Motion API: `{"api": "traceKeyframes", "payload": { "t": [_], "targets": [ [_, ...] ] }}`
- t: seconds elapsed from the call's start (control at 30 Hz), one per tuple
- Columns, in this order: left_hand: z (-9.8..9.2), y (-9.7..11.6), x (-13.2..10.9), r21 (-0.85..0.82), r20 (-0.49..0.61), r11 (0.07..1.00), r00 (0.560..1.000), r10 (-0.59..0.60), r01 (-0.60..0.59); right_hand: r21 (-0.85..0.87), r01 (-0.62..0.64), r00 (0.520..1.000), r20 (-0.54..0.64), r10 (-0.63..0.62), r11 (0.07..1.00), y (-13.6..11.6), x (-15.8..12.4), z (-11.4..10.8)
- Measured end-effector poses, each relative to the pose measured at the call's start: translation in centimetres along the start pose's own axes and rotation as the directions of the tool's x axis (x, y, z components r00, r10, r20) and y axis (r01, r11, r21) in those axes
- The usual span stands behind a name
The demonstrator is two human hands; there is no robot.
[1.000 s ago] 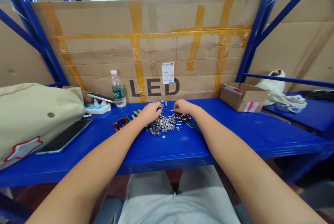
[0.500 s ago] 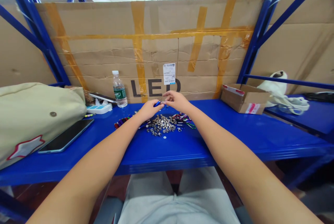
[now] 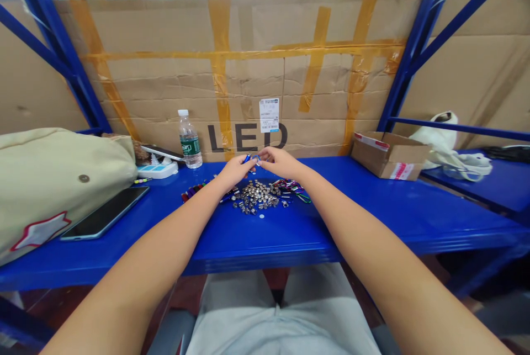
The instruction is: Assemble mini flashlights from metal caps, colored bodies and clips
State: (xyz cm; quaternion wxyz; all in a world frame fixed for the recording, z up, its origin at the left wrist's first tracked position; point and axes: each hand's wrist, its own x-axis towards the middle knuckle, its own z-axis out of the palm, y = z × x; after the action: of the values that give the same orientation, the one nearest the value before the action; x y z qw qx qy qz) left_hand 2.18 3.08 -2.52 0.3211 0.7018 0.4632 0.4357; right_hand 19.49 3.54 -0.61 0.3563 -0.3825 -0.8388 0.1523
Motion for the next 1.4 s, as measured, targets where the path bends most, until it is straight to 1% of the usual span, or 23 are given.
{"api": "traceKeyframes", "payload": {
  "t": [0.03,0.1,0.23,0.33,0.4,0.47,0.53,0.63,0.77,0.83,0.9,0.97,1.03,1.13,1.2,1.23,1.3,1.37,1.4],
  "targets": [
    [0.0,-0.1,0.1,0.003,-0.009,1.0,1.0,0.009,-0.009,-0.071,0.006,0.999,0.046,-0.003,0.997,-0.1,-0.1,0.0],
    [-0.1,-0.2,0.1,0.066,-0.01,0.996,0.999,0.053,-0.052,-0.198,0.03,0.992,0.128,-0.004,0.98,-0.4,-0.3,0.3],
    [-0.2,-0.2,0.0,0.275,-0.021,0.95,0.987,0.16,-0.148,-0.403,0.051,0.984,0.179,0.025,0.914,-0.7,-0.3,1.1],
    [-0.3,0.1,-0.3,0.411,-0.019,0.891,0.975,0.219,-0.192,-0.482,0.06,0.981,0.192,0.038,0.874,-0.3,-0.2,1.5],
    [-0.4,0.2,-0.3,0.468,-0.01,0.861,0.973,0.232,-0.2,-0.5,0.06,0.983,0.178,0.034,0.864,0.1,-0.1,1.4],
    [-0.6,0.2,-0.3,0.499,0.022,0.841,0.974,0.226,-0.206,-0.516,0.044,0.989,0.143,0.035,0.856,0.4,0.0,1.1],
    [-0.8,0.0,-0.3,0.51,0.079,0.832,0.975,0.209,-0.22,-0.534,0.018,0.995,0.097,0.04,0.846,0.7,0.0,0.9],
    [-0.9,-0.1,-0.2,0.499,0.132,0.837,0.974,0.184,-0.226,-0.551,0.009,0.998,0.063,0.031,0.835,0.7,0.0,0.8],
    [-0.8,-0.1,-0.2,0.44,0.152,0.868,0.972,0.179,-0.229,-0.581,0.064,0.993,0.118,0.006,0.812,0.1,-0.1,1.3],
    [-0.8,-0.1,-0.3,0.397,0.141,0.893,0.976,0.168,-0.211,-0.6,0.085,0.99,0.14,-0.001,0.795,-0.3,-0.2,1.5],
    [-0.8,0.0,-0.3,0.323,0.113,0.936,0.988,0.108,-0.14,-0.614,0.091,0.99,0.141,-0.004,0.784,-0.5,-0.3,1.4],
    [-0.7,0.1,-0.3,0.205,0.087,0.978,0.996,0.024,-0.041,-0.622,0.083,0.992,0.13,-0.002,0.779,-0.6,-0.4,1.3],
    [-0.8,0.1,-0.3,0.107,0.082,0.994,0.996,-0.033,0.024,-0.615,0.072,0.993,0.12,0.004,0.785,-0.6,-0.4,1.1],
    [-0.9,0.1,-0.3,0.048,0.136,0.996,0.987,-0.087,0.081,-0.541,0.044,0.989,0.14,0.038,0.84,-0.3,-0.2,1.0],
    [-1.1,0.0,-0.4,0.038,0.19,0.994,0.976,-0.104,0.098,-0.449,-0.024,0.978,0.176,0.115,0.893,0.2,-0.1,0.6],
    [-1.2,-0.1,-0.4,0.084,0.213,0.993,0.972,-0.096,0.08,-0.413,-0.07,0.969,0.186,0.159,0.908,0.5,0.0,0.4],
    [-1.3,-0.4,-0.2,0.269,0.251,0.963,0.966,-0.062,-0.008,-0.382,-0.157,0.959,0.163,0.234,0.911,1.4,0.0,-0.4],
    [-1.0,-0.6,0.6,0.449,0.291,0.888,0.956,-0.036,-0.103,-0.386,-0.219,0.958,0.089,0.272,0.896,2.3,0.0,-1.4],
    [-0.8,-0.7,1.3,0.501,0.308,0.855,0.951,-0.03,-0.135,-0.381,-0.246,0.957,0.051,0.286,0.891,2.7,0.0,-1.9]
  ]
}}
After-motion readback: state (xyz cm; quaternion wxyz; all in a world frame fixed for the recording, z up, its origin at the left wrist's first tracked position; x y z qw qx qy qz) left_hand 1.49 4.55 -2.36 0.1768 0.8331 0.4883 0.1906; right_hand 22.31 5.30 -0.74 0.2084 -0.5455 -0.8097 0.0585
